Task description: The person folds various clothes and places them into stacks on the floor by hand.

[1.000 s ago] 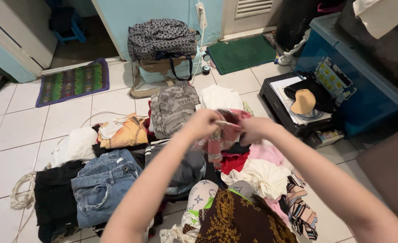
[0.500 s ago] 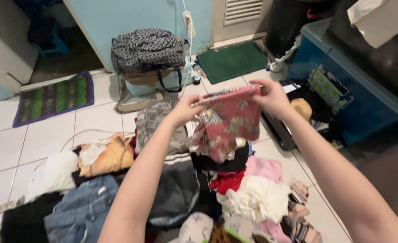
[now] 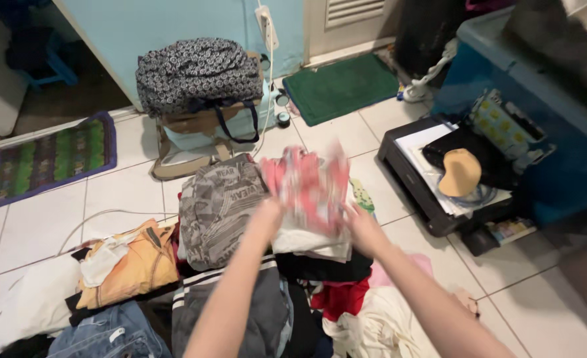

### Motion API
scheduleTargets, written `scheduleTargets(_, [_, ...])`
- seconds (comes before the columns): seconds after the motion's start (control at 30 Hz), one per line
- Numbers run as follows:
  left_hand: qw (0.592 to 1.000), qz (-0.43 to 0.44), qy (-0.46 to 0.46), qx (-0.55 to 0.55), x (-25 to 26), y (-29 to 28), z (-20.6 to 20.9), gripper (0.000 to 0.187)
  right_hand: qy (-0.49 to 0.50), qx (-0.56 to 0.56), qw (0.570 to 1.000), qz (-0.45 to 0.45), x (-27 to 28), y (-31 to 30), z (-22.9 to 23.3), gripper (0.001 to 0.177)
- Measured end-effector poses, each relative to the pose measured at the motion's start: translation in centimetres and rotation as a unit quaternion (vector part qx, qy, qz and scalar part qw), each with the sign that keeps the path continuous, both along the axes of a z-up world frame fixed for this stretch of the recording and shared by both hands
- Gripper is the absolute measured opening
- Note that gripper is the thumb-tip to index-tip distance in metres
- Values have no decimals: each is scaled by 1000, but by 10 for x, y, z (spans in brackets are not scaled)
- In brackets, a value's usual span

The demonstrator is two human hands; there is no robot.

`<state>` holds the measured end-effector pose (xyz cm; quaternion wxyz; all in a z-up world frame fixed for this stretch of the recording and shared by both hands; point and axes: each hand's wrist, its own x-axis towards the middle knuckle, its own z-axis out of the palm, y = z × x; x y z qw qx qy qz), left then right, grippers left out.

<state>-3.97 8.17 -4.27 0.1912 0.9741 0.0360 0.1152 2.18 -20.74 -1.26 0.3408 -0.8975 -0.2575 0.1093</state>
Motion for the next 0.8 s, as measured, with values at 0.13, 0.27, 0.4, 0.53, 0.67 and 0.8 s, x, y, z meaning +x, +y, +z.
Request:
scheduleTargets(0.13, [1000,-19,14,20,-59,-30,-14,29,-67,19,993,100,-16,-13,-66,68])
scheduleTargets(0.27, [986,156,52,-6,-58,-72,18,49,-74,60,992,86,-15,-15,-77,57])
scheduleTargets(0.4, [973,219,-28,-69,-75,-132,54,67,42,94,984,-144,-27,-43,-107,36])
scheduleTargets(0.53, [954,240,40,-173,-104,-203,94,80,-64,74,984,-150,-58,-101,-180,34])
scheduleTargets(0.67, [944,198,46,-259,-131,-250,110,82,129,-182,963,-152,-115,-150,-219,72])
scheduleTargets(0.8, [951,208,52,-223,-136,-245,95,80,52,-303,950,-54,-173,-182,-228,76])
